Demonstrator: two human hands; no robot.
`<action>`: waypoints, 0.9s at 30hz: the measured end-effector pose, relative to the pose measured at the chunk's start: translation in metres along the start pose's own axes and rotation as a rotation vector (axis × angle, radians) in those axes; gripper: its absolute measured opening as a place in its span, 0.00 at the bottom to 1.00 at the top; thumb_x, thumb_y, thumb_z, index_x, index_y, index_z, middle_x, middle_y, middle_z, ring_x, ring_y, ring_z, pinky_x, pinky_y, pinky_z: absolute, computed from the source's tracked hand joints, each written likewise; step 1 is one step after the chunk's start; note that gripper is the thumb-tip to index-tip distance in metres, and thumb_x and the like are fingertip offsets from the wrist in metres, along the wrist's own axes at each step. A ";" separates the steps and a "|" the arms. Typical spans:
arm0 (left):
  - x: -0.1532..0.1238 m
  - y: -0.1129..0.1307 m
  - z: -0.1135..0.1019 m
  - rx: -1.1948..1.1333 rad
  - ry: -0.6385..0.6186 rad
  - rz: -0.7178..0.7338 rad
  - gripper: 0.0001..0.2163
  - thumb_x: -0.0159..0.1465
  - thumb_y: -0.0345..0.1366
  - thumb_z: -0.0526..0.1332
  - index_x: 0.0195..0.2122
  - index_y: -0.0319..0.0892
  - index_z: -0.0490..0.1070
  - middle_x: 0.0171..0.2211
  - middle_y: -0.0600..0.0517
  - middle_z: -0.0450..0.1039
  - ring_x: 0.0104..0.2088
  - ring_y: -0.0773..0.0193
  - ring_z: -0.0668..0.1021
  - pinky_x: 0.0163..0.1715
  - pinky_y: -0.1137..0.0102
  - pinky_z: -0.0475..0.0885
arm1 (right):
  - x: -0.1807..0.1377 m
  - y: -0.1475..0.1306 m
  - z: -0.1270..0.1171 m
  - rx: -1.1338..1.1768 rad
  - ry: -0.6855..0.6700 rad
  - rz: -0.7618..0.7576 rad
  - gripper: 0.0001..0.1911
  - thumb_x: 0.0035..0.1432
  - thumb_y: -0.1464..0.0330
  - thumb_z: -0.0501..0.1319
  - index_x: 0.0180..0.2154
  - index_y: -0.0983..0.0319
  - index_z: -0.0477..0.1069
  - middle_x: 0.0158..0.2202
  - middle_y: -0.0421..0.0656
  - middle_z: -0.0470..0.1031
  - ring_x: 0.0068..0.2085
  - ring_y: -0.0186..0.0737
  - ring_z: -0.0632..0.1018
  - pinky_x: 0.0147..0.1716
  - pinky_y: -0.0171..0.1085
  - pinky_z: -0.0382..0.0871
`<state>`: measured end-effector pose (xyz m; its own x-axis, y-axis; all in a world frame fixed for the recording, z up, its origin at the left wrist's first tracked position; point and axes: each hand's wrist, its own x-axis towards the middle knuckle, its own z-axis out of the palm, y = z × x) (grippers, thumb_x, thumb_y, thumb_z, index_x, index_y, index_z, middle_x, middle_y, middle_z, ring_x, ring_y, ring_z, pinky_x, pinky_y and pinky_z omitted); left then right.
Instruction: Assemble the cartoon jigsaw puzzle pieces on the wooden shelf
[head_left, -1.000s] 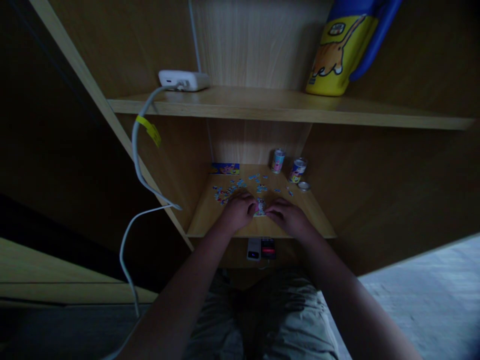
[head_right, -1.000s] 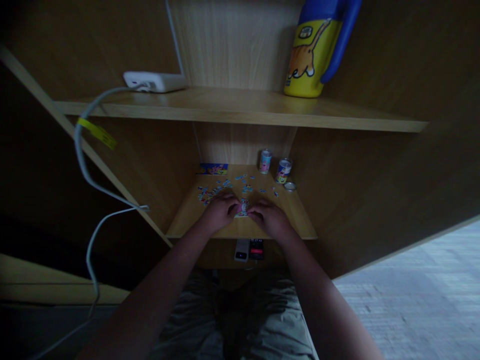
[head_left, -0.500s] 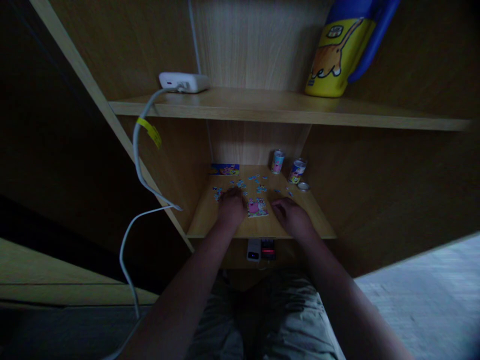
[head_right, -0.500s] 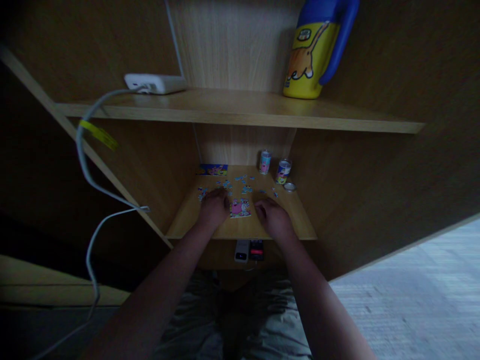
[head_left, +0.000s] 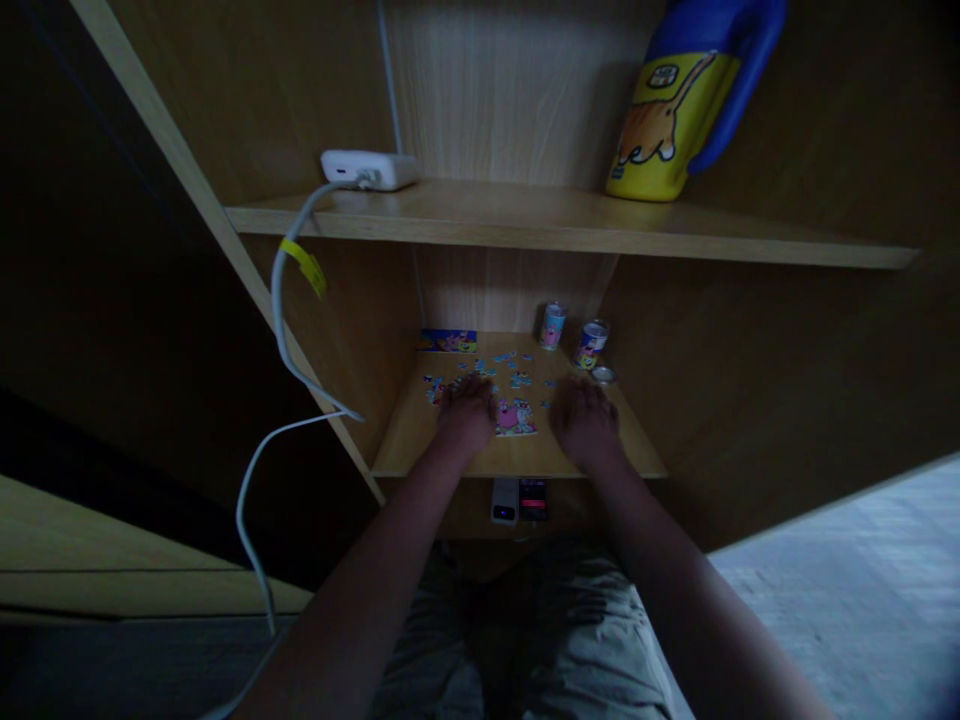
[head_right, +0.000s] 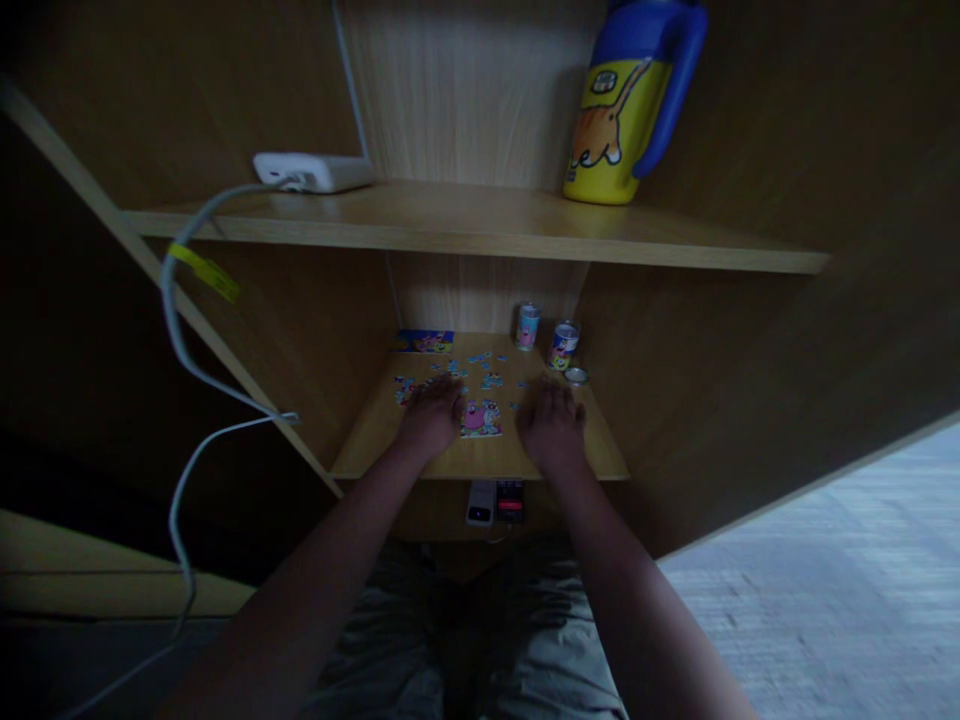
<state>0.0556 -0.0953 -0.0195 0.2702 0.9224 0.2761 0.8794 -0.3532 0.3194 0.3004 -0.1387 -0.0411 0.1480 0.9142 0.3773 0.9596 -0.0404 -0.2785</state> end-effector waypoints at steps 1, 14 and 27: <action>0.000 0.000 0.000 -0.007 0.005 0.005 0.21 0.81 0.38 0.53 0.71 0.45 0.73 0.76 0.36 0.68 0.78 0.40 0.68 0.76 0.34 0.57 | 0.004 -0.001 0.000 0.001 -0.049 0.019 0.34 0.78 0.58 0.53 0.77 0.65 0.61 0.80 0.65 0.60 0.79 0.71 0.60 0.73 0.74 0.54; -0.005 -0.004 -0.003 -0.122 0.024 0.305 0.12 0.75 0.30 0.61 0.52 0.49 0.83 0.73 0.46 0.74 0.75 0.50 0.71 0.78 0.41 0.59 | 0.015 0.000 -0.015 0.082 -0.057 -0.239 0.14 0.75 0.69 0.56 0.46 0.62 0.82 0.45 0.54 0.85 0.50 0.52 0.81 0.58 0.46 0.74; -0.004 -0.001 -0.010 -0.177 0.039 0.361 0.08 0.76 0.33 0.61 0.46 0.48 0.82 0.55 0.47 0.83 0.61 0.50 0.80 0.69 0.49 0.71 | 0.011 0.001 -0.012 -0.034 0.012 -0.085 0.15 0.77 0.59 0.62 0.46 0.61 0.83 0.51 0.59 0.82 0.53 0.57 0.80 0.54 0.50 0.74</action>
<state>0.0499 -0.1003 -0.0120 0.5318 0.7285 0.4319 0.6484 -0.6783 0.3456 0.3055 -0.1335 -0.0267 0.0684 0.9101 0.4086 0.9763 0.0231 -0.2151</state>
